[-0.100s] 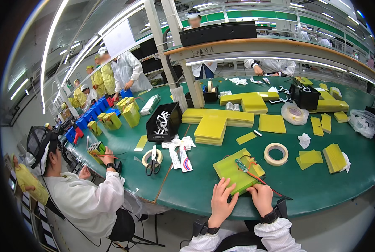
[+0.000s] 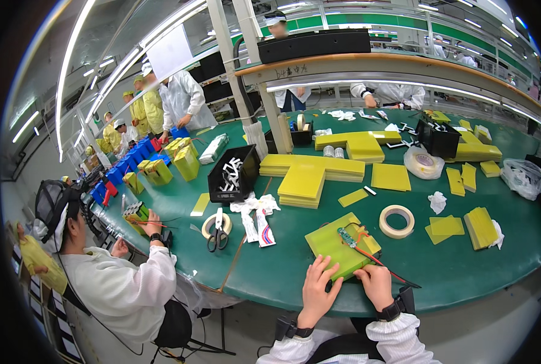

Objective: The worker is assembling and taping components for green battery packs on a production line.

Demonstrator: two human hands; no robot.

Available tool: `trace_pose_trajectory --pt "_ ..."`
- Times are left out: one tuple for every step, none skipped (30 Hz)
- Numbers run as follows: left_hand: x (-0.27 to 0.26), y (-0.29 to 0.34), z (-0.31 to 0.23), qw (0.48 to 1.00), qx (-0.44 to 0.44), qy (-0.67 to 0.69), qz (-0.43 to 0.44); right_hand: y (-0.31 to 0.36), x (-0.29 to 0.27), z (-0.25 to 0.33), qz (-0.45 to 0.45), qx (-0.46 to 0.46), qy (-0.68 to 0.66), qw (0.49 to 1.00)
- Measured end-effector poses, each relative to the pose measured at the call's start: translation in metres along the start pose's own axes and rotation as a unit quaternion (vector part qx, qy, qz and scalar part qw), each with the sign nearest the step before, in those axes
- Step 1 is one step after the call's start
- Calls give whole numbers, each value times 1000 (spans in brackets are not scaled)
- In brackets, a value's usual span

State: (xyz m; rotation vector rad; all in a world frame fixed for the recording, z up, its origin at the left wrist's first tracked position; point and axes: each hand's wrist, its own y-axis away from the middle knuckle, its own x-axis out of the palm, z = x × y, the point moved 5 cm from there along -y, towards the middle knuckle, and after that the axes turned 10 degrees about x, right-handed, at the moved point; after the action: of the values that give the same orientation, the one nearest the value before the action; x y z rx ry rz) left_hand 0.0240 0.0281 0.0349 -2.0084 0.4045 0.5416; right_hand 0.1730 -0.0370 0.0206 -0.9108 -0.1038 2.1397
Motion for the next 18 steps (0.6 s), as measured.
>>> trace_pose_trajectory --pt "-3 -1 4 1000 -1 5 -1 -3 1 6 21 11 -4 1000" --pt "-6 -2 9 1000 -2 11 -2 -5 3 11 42 23 -6 999" --pt "-7 -1 8 1000 -1 6 -4 -4 3 15 51 30 -18 998" --pt "-7 1 8 1000 -3 13 -5 -3 3 17 60 38 -30 997" --pt "-6 3 9 1000 -8 17 -9 -3 4 13 42 35 28 998" --pt "-6 4 9 1000 -10 22 -14 -2 5 12 38 38 35 998" --pt "-5 3 8 1000 -5 16 -10 -1 5 11 24 29 42 998" --pt "-4 3 7 1000 -4 23 -9 -1 5 10 11 20 50 998" --pt "-4 3 7 1000 -7 23 -11 -2 5 11 5 -3 37 999" --pt "-4 3 8 1000 -9 22 -13 -2 4 11 5 -2 40 999" --pt "-4 4 8 1000 -9 20 -12 -3 2 12 15 1 39 999" --pt "-3 3 8 1000 -8 22 -12 -3 1 13 23 4 37 999" --pt "-3 3 8 1000 -9 23 -14 -3 1 12 23 4 38 999" --pt "-4 4 9 1000 -10 24 -16 -3 1 12 12 -9 29 999" --pt "-6 4 9 1000 -13 19 -17 -3 2 14 3 -24 19 1000" --pt "-5 3 8 999 -13 25 -13 -3 2 15 9 -28 15 999" --pt "-7 3 8 999 -17 27 -11 -3 1 18 10 -33 7 999" --pt "-7 1 6 1000 -11 20 -11 -3 1 19 12 -38 -1 999"
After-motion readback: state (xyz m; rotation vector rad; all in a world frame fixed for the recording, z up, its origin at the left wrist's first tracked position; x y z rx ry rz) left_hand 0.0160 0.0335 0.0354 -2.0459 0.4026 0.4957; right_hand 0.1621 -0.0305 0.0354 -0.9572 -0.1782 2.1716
